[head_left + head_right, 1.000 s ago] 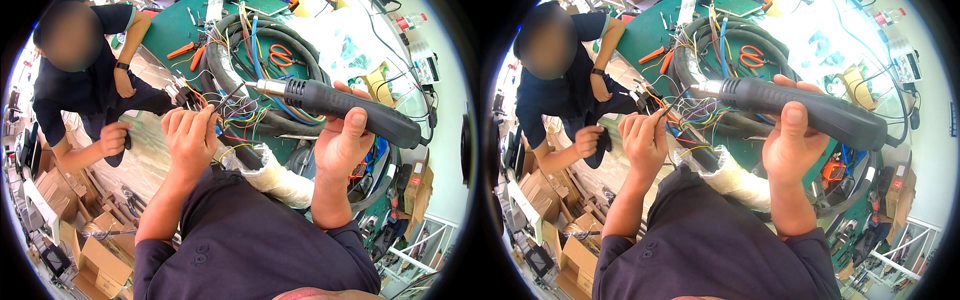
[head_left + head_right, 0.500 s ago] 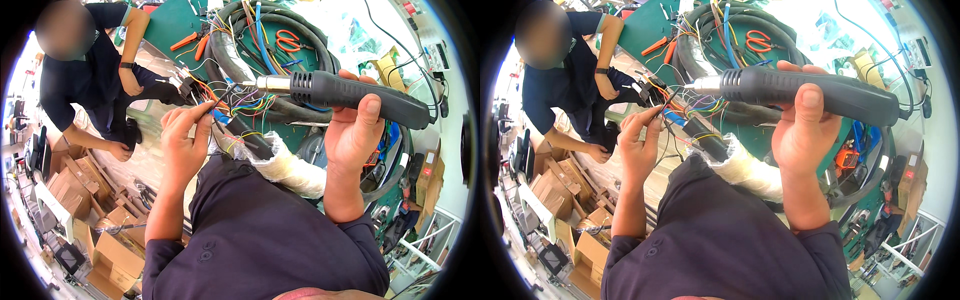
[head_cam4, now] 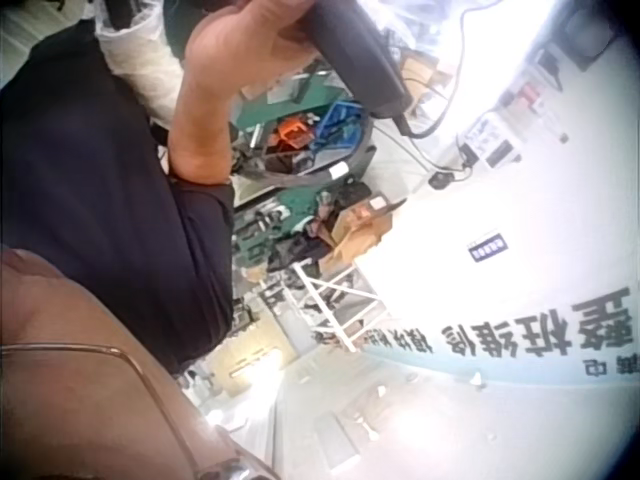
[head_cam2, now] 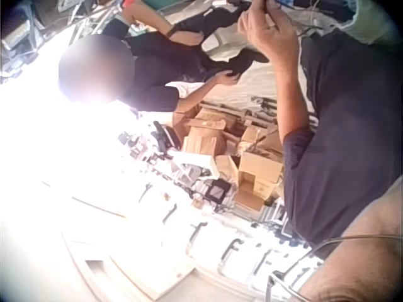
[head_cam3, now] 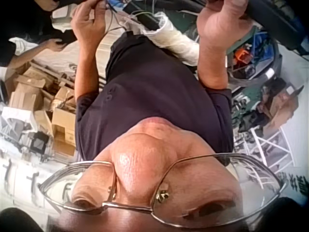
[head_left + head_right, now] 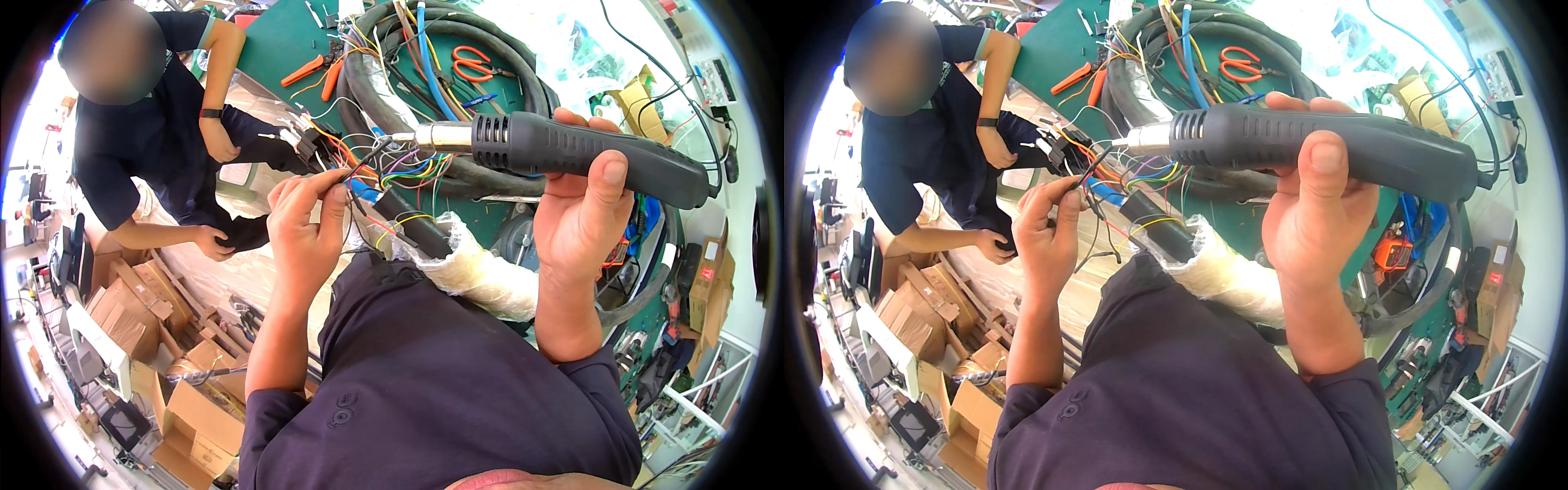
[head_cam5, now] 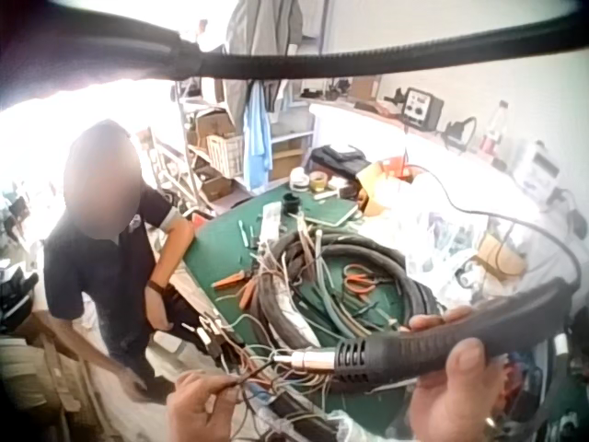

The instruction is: The person prepares and applies heat-shrink tubing to individual wires within a bundle, using a heat gun to seal the connections.

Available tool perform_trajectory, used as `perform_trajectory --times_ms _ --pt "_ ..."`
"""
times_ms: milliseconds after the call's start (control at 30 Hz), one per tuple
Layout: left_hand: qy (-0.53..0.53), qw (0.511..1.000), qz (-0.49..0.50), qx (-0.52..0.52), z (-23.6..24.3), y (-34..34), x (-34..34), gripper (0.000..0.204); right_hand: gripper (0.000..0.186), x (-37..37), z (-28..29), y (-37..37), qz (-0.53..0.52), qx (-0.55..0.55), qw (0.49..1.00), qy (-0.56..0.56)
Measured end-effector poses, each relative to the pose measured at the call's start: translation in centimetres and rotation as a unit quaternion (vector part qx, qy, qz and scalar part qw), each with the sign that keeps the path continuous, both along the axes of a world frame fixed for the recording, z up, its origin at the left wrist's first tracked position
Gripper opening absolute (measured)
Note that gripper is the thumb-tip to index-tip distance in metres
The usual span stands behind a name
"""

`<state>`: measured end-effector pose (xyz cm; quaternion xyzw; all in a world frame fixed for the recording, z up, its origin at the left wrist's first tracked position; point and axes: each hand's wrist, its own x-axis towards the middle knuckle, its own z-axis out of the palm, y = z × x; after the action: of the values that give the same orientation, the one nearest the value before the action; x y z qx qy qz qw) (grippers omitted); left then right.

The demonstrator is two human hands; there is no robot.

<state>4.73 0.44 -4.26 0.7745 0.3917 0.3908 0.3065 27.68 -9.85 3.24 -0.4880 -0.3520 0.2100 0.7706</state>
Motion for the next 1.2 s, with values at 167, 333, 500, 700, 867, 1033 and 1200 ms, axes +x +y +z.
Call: perform_trajectory --times_ms 167,333,500,700,867,1033,1200 --pt "-0.022 0.999 0.006 -0.033 -0.2 -0.1 0.0 0.013 0.053 0.0 0.0 0.0 0.009 -0.001 1.000 0.004" --pt "0.000 1.000 -0.021 -0.019 -0.5 0.2 -0.4 0.015 0.053 -0.1 0.1 -0.1 0.015 0.003 1.000 0.006" --pt "-0.016 0.999 -0.030 -0.037 -0.6 0.2 -0.5 0.015 0.052 -0.1 0.2 -0.1 0.010 0.007 1.000 0.008" --pt "-0.044 0.998 -0.006 -0.041 -0.6 0.1 -0.1 0.012 0.051 0.0 0.0 -0.3 0.032 0.016 0.999 0.008" --pt "-0.044 0.998 -0.005 -0.042 -0.8 0.0 -0.1 0.012 0.050 -0.1 0.0 -0.4 0.029 0.019 0.999 0.012" --pt "-0.057 0.997 -0.004 -0.050 -0.9 -0.1 -0.1 0.012 0.050 0.0 0.0 -0.5 0.034 0.021 0.999 0.018" --pt "-0.049 0.998 -0.015 -0.047 -1.0 -0.1 -0.2 0.013 0.049 0.1 0.1 -0.6 0.033 0.023 0.999 0.024"
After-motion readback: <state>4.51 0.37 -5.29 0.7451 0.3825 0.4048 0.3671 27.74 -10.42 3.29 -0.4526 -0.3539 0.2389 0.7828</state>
